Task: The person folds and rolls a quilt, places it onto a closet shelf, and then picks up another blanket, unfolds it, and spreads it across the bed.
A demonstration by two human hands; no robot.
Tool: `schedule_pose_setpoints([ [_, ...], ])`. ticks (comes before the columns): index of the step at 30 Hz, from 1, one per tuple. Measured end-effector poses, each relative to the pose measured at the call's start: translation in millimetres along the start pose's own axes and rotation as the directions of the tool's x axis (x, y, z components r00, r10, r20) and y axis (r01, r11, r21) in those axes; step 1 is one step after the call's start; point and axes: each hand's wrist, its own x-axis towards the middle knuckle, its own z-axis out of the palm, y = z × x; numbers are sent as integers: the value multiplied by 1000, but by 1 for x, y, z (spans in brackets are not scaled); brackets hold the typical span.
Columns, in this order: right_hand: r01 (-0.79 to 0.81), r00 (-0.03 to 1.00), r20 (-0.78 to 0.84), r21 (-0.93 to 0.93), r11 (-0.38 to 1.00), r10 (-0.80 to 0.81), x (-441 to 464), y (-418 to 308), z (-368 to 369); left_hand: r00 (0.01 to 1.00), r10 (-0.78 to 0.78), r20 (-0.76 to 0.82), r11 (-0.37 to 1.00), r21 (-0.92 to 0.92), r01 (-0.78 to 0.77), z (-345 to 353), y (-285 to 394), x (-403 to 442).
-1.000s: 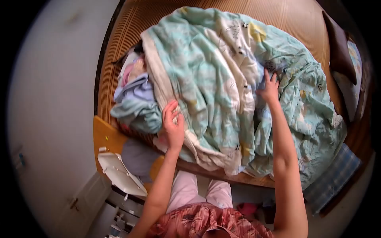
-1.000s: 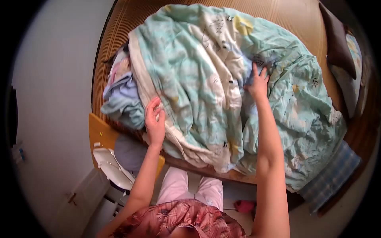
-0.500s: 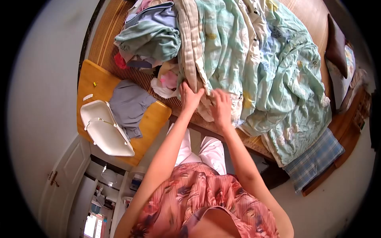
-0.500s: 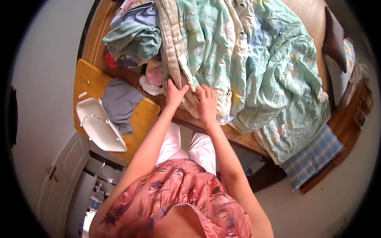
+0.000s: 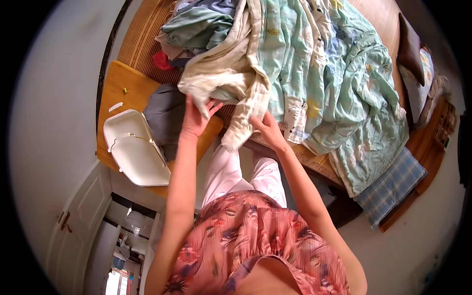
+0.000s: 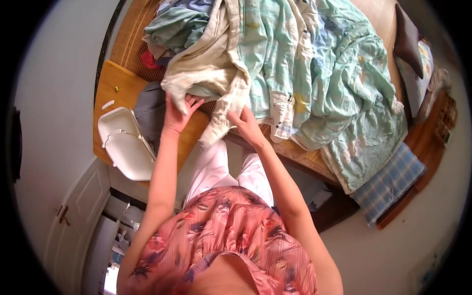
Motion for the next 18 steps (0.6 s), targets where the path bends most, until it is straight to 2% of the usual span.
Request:
schedule_pose_setpoints([
  [1,11,998,-60,-24,1000,-13,-5,2,2,995,83,-47,988,136,-76,-11,-6,4],
  [3,30,982,-182,-90,996,-46,-15,0,-2,996,52,-76,999,-11,-53,-9,-8,13],
  [4,6,970,-242,-65,998,-22,-21,-5,-6,987,66,-145,998,17,-64,-10,-6,19],
  [6,-10,946,-319,164,986,63,-32,-19,-9,953,94,-288,994,77,-75,-16,-4,25],
  [7,-20,920,-370,279,960,127,-36,-36,-3,931,99,-351,988,145,-51,-17,-2,21],
  [9,-37,899,-403,321,946,171,-40,-58,2,875,129,-466,959,282,9,-10,5,5],
  [10,-33,907,-396,270,962,143,-44,-73,10,859,229,-458,909,417,-19,-4,6,-9],
  [11,-18,931,-353,211,977,93,-48,-87,19,867,283,-411,863,504,-44,4,11,-28],
  [13,-49,970,-242,-67,997,32,-63,-133,61,875,380,-299,744,661,-97,23,17,-74],
  [15,106,994,59,-304,947,-92,-76,-151,106,893,390,-224,549,835,-31,73,26,-127],
  [17,406,900,293,-288,867,-324,-70,-115,145,948,286,-140,777,612,-145,88,20,-167],
  [18,415,899,300,-357,836,-318,-67,-98,154,946,258,-194,898,409,-161,96,17,-177],
])
